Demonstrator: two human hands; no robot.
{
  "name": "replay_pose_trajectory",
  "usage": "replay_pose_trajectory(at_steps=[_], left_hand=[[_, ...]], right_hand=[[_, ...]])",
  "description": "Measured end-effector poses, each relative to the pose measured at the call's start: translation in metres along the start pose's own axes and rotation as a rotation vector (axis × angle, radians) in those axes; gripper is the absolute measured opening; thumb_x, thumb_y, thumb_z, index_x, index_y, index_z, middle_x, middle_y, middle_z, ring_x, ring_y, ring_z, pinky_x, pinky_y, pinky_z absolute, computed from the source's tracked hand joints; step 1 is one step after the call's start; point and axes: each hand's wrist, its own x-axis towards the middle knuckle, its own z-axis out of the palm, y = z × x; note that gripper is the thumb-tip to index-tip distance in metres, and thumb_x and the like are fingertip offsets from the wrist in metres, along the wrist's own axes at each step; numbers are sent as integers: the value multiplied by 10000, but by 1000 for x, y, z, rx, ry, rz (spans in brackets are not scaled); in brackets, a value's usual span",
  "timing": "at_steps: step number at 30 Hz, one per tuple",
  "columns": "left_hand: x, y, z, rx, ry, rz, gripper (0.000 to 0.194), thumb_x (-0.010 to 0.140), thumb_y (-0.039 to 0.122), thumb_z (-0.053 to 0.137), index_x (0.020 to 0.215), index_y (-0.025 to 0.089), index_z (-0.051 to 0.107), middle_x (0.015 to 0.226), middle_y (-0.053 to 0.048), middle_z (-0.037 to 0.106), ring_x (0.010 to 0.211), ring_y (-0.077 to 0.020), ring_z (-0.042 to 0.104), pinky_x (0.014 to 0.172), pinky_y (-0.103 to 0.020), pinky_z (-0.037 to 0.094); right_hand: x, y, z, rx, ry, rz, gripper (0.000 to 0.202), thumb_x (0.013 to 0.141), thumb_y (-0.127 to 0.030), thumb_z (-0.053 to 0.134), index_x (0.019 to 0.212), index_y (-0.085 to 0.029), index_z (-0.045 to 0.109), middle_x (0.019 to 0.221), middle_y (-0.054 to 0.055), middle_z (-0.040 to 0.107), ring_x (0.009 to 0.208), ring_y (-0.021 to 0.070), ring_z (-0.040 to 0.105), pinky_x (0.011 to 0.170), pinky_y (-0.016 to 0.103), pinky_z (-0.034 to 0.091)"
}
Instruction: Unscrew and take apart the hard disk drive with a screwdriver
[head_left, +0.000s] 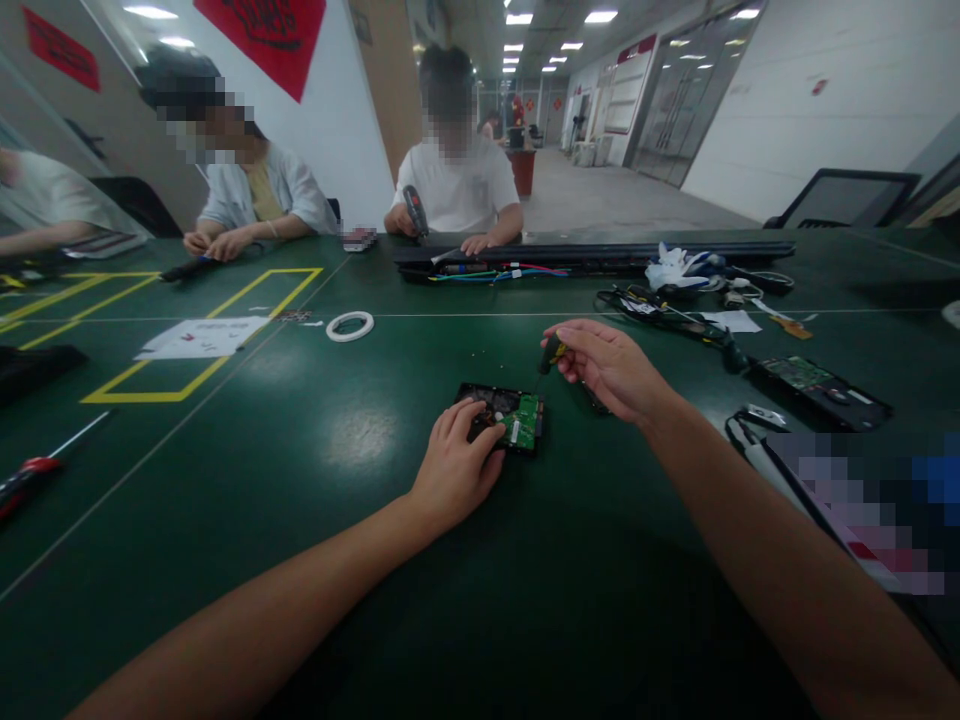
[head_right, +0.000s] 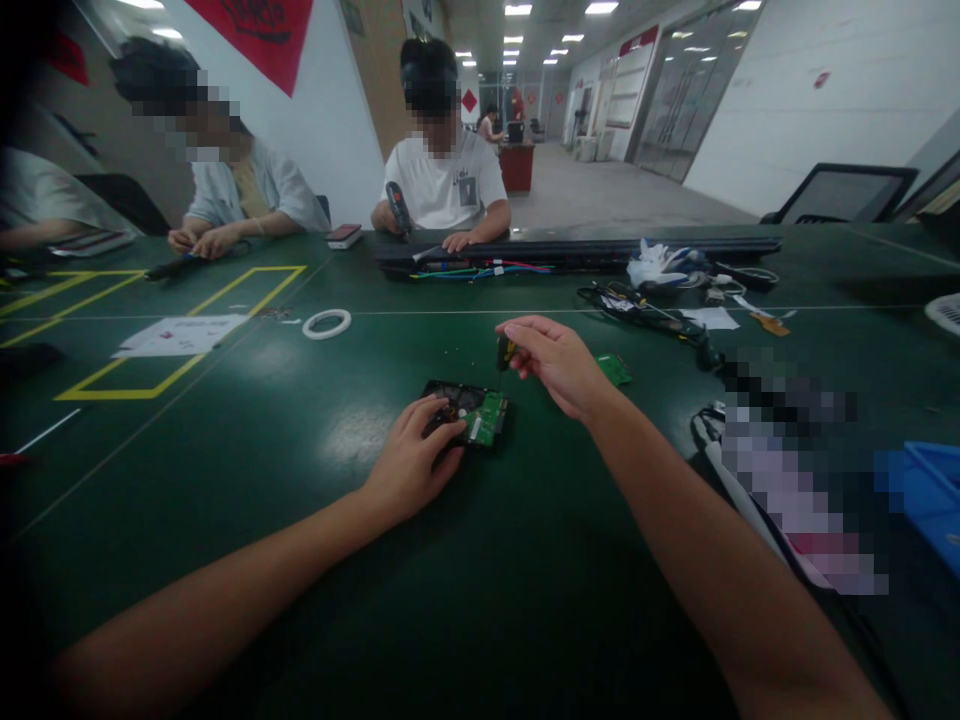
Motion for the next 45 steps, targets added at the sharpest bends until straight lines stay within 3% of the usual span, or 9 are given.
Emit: replay_pose_trajectory(at_steps=[8, 12, 16, 22, 28, 33, 45], left_hand=[[2, 2, -1, 5, 6, -6, 305, 956, 231, 638, 1259, 260, 663, 1464, -131, 497, 1420, -370, 428, 1121, -631, 456], [1, 1, -1, 5, 4, -5, 305, 956, 244, 646, 1260, 265, 664, 1467, -126, 495, 1420, -373, 428, 1113, -633, 465], [1, 2, -1, 6, 3, -10, 290, 965, 249, 640, 1253, 259, 666, 1464, -129, 497, 1424, -373, 422, 1121, -635, 458], [2, 2, -2, 4, -4, -5, 295, 960, 235, 643, 1253, 257, 663, 1479, -129, 487, 1423, -371, 419, 1124, -636, 453], [2, 2, -2, 13, 8, 1, 291, 961, 246, 650, 1251, 268, 661, 1464, -124, 497, 1411, -367, 434, 1109, -638, 467], [5, 2, 0, 32, 14, -7, 275, 963, 265, 661, 1237, 256, 669, 1463, -131, 494, 1401, -371, 440, 1107, -633, 469], [4, 1, 1, 15, 12, -3, 304, 961, 270, 653, 1263, 239, 670, 1445, -140, 506, 1397, -366, 445, 1130, -610, 453]], right_hand=[[0, -1, 1, 28, -16, 47, 172, 859, -354, 762, 930, -226, 671, 988, 64, 751, 680, 140, 551, 565, 282, 401], [1, 0, 0, 16, -23, 54, 186, 878, -349, 726, 1025, -235, 728, 961, 56, 722, 642, 131, 528, 530, 284, 369], [1, 0, 0, -4, -58, 52, 200, 898, -380, 704, 989, -212, 764, 993, 68, 708, 633, 122, 518, 515, 287, 367], [-1, -1, 1, 8, -54, 43, 202, 881, -395, 734, 969, -215, 765, 960, 60, 713, 647, 129, 540, 527, 276, 412], [-1, -2, 2, 33, -79, 38, 190, 907, -381, 738, 980, -206, 745, 1096, 95, 755, 686, 128, 593, 598, 291, 472], [3, 1, -1, 100, -64, 59, 187, 943, -369, 679, 980, -189, 715, 1048, 111, 757, 723, 157, 640, 617, 301, 496], [1, 1, -2, -3, -40, 41, 237, 898, -412, 740, 1032, -219, 772, 1020, 76, 742, 667, 129, 545, 549, 287, 409]])
